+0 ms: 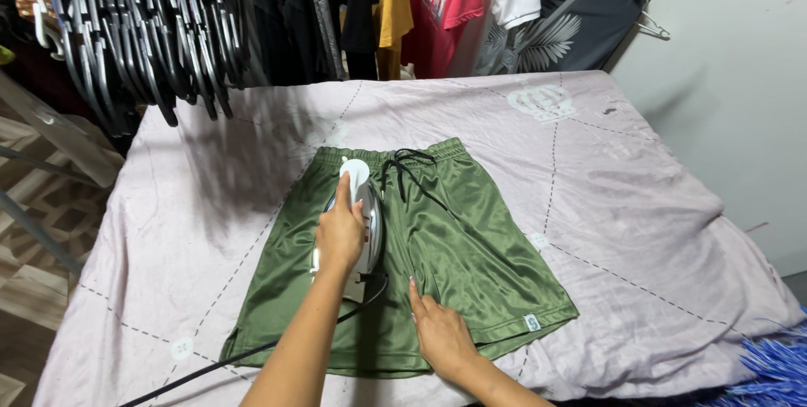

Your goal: The person irons a pair of green shorts laid out on a bed using a handheld steam iron. After ironing, the person places the shorts on a hanger and hangs them on a nearby clothing rack.

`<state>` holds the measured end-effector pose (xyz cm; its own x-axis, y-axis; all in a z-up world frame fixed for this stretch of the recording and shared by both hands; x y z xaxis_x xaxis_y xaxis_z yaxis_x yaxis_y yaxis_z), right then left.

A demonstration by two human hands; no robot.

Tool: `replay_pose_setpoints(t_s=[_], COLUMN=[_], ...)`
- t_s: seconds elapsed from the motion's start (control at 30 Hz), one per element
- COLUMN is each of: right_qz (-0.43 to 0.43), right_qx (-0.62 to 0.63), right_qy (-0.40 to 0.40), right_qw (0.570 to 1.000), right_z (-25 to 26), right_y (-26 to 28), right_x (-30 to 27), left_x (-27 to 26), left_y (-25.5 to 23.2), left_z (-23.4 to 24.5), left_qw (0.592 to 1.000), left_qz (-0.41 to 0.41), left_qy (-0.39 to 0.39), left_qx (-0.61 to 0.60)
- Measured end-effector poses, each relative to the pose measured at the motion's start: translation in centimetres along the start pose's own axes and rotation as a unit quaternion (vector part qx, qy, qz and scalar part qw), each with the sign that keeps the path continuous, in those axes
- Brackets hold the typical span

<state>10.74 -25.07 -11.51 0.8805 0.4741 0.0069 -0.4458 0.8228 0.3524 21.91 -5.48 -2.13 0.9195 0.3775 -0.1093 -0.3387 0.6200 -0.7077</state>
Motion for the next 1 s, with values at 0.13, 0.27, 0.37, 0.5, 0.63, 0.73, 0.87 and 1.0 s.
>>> replay_pose_setpoints(t_s=[0.13,0.27,0.37,0.5,0.63,0.73,0.87,1.0], right_qz=[-0.001,0.01,0.007,0.005,-0.006,0.002,0.006,-0.005], right_qx=[-0.042,-0.093,-0.079,-0.037,-0.022,-0.017,-0.015,-0.017], right_qy=[-0.006,-0.021,-0.027,-0.035,-0.032,-0.032,-0.023,-0.005], right_qw=[0.999,0.995,0.996,0.999,0.999,0.999,1.0,1.0], right_z=[-0.2,-0.4,-0.5,-0.3,-0.1,0.2,0.4,0.3], right_y=[0.2,0.6,0.6,0.3,0.2,0.3,0.5,0.2], right_x=[0.0,-0.3,-0.4,-0.6,-0.6,-0.7,-0.6,-0.5], left_x=[-1.6,-7.5,-11.4,-13.3,-12.1,-8.4,-1.8,1.0], left_y=[0.9,2.6,5.0,4.8,3.9,2.3,0.3,-1.0], left_z=[0.1,0.8,0.5,1.1,0.5,-0.2,-1.7,-1.6], left_qw=[0.999,0.994,0.998,0.999,0.999,0.999,0.998,0.999], left_qz=[-0.022,-0.091,-0.012,-0.01,0.004,-0.036,-0.035,-0.032], left_qy=[0.006,-0.026,0.039,0.019,0.026,-0.005,-0.032,-0.035], left_qx=[-0.037,-0.051,-0.042,-0.036,-0.025,0.008,0.033,-0.001])
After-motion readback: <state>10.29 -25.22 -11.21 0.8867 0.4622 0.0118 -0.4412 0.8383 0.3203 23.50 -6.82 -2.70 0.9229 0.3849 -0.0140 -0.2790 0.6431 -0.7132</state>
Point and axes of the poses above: each hand's wrist, its own x-axis towards the middle knuckle, its own z-axis out of the back of the hand, y = z × x, the point moved 8 cm from there along x, towards the middle knuckle, and after that the axes turned 2 degrees about x, right-handed, at the moved point
